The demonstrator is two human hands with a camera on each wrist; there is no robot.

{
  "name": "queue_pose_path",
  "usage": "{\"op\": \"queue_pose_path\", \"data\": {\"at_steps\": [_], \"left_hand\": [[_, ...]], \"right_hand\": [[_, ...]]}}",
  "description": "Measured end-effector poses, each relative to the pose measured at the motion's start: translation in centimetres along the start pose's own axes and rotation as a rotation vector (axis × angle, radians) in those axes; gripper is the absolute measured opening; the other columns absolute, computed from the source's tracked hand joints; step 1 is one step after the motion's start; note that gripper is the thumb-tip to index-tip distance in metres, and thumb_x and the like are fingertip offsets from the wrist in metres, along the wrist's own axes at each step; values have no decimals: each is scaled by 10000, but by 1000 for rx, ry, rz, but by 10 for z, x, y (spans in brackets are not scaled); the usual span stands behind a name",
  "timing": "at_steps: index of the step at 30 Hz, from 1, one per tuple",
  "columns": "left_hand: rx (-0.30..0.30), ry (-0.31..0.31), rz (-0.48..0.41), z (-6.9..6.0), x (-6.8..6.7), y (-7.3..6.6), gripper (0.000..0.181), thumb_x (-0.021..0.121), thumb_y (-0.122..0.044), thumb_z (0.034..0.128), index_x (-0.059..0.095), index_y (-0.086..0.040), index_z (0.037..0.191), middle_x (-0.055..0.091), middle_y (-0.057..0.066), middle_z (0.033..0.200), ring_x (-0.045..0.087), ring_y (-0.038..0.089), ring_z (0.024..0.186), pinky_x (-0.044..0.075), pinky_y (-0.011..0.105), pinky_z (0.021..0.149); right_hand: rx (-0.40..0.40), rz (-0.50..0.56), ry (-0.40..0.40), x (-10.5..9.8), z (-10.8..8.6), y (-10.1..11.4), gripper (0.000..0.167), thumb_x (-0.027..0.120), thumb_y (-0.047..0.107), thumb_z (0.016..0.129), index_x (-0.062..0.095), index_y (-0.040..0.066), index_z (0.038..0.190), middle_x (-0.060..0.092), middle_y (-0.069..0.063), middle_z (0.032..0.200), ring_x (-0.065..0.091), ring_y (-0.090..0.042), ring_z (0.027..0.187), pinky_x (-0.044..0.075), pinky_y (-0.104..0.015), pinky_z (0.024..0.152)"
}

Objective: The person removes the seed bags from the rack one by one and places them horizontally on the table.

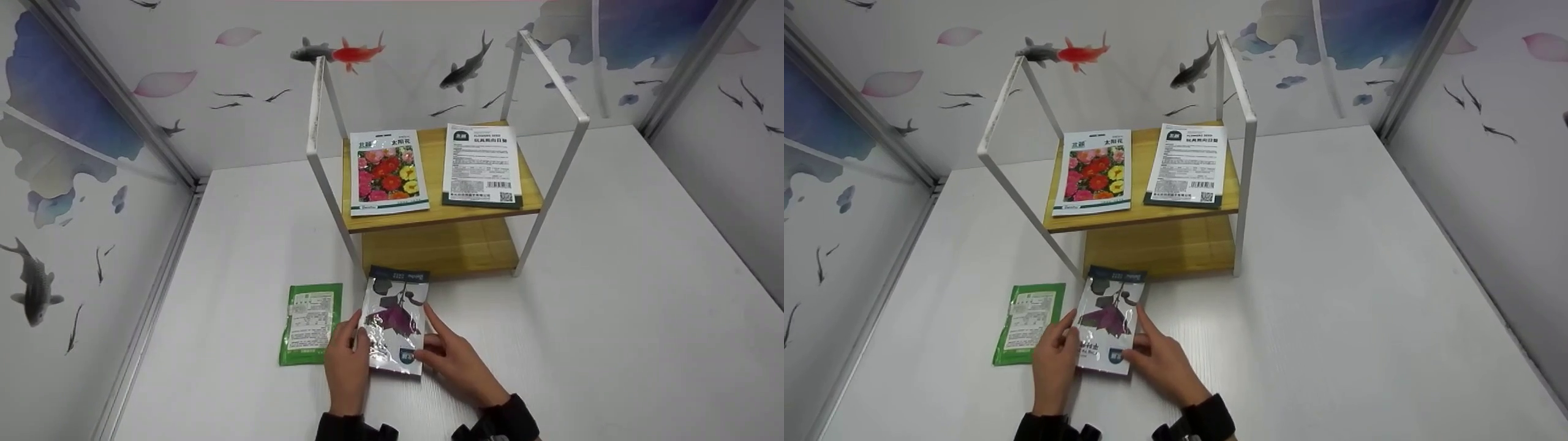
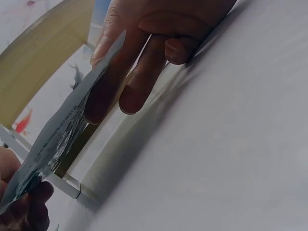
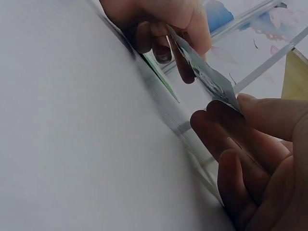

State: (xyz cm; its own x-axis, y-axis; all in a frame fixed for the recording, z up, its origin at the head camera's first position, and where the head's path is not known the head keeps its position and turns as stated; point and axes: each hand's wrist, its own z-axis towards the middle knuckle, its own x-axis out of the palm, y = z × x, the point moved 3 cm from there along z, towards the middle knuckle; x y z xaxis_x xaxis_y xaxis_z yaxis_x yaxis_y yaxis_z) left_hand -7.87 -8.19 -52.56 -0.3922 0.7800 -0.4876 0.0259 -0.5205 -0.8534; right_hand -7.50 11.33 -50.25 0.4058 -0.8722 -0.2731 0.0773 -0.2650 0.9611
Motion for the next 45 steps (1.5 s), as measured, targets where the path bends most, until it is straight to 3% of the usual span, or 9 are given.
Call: {"op": "queue_pose_path", "data": {"at_steps": [4,8,14,20,30,40,45], "left_hand": [[52,-35,18,0,-1,-2,290,573,-134,843,631,-156,1126,578,-50,1028,542,80,853,459,273,692],[89,-48,-4,-1,-1,-3,276,563,-120,851,635,-162,1115,560,-63,1089,538,71,951,464,253,765],[90,-29,-44,-3,-2,-4,307,541,-133,873,582,-198,1170,551,-71,1157,510,80,1052,431,262,857],[150,-30,-25,-5,-4,-9,336,528,-102,870,561,-150,1200,552,-26,1197,477,129,1120,373,312,929],[178,-16,-31,-7,0,-7,330,519,-117,884,550,-141,1212,508,-52,1257,441,122,1164,357,313,947],[206,4,-42,-6,0,-9,340,526,-114,885,541,-120,1225,472,-52,1299,405,118,1202,330,307,970],[204,6,-50,-6,0,-9,340,524,-112,887,537,-111,1226,489,-47,1279,419,123,1190,332,308,968]], "right_hand": [[-13,5,-12,1,2,-10,797,607,147,851,80,213,1446,526,49,700,485,-85,637,422,-253,681],[-17,-7,-18,3,4,-24,811,619,230,842,72,292,1438,507,72,674,470,-85,609,423,-251,646],[-3,-44,-26,5,4,-29,820,623,342,824,72,332,1432,558,69,705,484,-94,619,424,-252,642],[17,-99,-25,8,2,-27,835,620,380,816,61,325,1434,573,95,714,485,-82,634,407,-249,658],[-1,-116,-32,8,1,-25,839,626,333,822,55,307,1437,577,116,732,490,-64,661,396,-239,699],[10,-123,-29,6,-6,10,829,629,164,835,70,163,1447,595,38,755,485,-76,661,394,-242,711],[15,-116,-30,8,-5,-1,842,634,182,832,59,193,1448,613,51,775,499,-89,673,401,-252,720]]}}
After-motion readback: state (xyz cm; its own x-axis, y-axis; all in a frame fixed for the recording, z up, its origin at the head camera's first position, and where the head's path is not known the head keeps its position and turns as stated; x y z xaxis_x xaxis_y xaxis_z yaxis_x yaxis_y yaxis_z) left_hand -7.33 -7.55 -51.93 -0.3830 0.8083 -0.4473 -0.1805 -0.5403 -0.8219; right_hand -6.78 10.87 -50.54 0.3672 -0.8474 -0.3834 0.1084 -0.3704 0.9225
